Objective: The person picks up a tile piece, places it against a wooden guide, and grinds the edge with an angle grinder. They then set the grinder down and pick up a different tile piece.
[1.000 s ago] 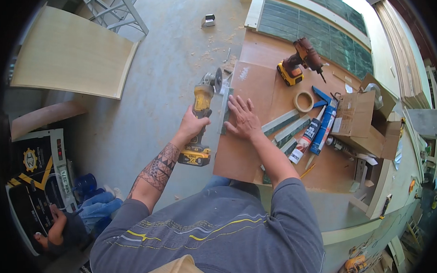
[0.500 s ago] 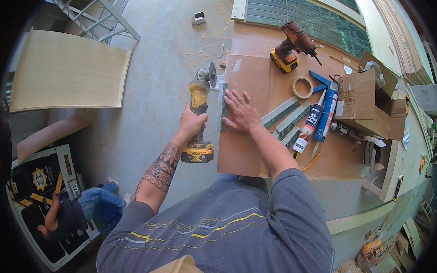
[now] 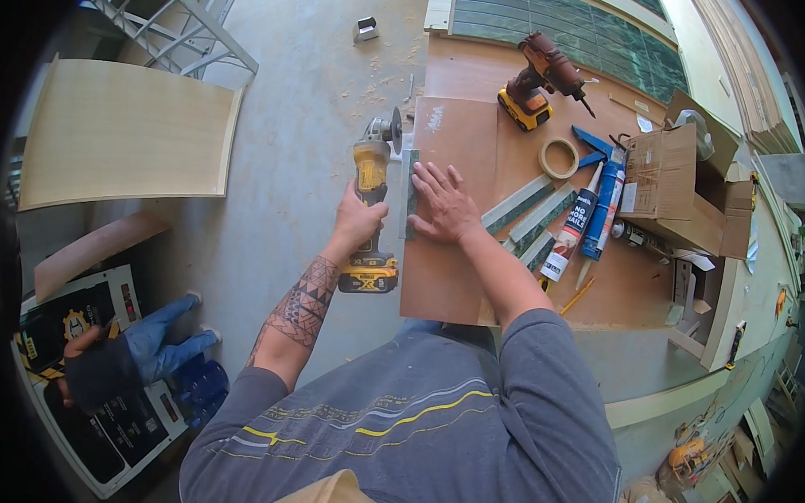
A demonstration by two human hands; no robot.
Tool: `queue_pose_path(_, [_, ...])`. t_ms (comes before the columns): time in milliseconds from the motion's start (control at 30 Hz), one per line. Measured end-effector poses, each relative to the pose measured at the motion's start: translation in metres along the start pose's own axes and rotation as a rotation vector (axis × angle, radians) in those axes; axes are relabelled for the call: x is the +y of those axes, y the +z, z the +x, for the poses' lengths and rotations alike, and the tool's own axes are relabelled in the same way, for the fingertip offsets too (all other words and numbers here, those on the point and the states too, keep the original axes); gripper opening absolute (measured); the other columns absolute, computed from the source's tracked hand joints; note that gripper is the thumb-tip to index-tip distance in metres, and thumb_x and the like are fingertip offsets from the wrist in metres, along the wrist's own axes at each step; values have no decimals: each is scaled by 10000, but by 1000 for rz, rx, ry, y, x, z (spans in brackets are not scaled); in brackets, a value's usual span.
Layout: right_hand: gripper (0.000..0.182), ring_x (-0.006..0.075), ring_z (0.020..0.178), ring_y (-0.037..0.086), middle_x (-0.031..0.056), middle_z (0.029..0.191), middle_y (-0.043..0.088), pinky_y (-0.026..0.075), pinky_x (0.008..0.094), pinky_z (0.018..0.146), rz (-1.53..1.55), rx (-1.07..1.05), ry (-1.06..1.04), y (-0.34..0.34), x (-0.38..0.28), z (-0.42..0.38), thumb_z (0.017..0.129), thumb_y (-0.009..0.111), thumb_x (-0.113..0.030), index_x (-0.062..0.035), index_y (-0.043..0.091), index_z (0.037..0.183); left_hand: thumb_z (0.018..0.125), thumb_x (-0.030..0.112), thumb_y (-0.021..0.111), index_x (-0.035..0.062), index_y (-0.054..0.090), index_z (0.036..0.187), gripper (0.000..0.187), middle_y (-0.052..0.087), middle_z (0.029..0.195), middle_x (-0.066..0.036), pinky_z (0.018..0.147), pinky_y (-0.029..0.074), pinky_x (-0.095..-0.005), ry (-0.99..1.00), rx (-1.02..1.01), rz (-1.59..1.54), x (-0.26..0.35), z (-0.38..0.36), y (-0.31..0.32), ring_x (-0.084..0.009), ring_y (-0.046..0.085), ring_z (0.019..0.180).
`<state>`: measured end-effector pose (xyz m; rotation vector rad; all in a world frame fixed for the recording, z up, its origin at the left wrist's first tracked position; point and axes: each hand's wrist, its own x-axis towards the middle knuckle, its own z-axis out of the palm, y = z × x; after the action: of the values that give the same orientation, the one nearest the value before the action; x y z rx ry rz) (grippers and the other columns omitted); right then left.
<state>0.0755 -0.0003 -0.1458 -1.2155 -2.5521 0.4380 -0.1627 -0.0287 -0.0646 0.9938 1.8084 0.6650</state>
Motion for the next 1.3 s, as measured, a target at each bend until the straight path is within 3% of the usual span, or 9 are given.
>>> queue_pose_path(900, [916, 266, 1694, 293, 83, 1826, 347, 125, 548, 1387, 13, 12, -5, 1, 0, 1, 955, 704, -607, -97, 455, 1675, 830, 207, 793, -26, 494, 1471, 745, 788, 942, -146, 685, 647, -385, -13, 0, 14, 5, -1, 2, -226, 775, 686])
queue_pose_path(1300, [942, 270, 1698, 286, 79, 1834, 331, 125, 552, 1389, 20, -12, -5, -1, 1, 2, 954, 711, -603, -104, 420, 1698, 827, 219, 795, -50, 445, 1536, 835, 793, 953, -171, 702, 653, -390, -19, -12, 19, 1, 3, 2, -240, 780, 689])
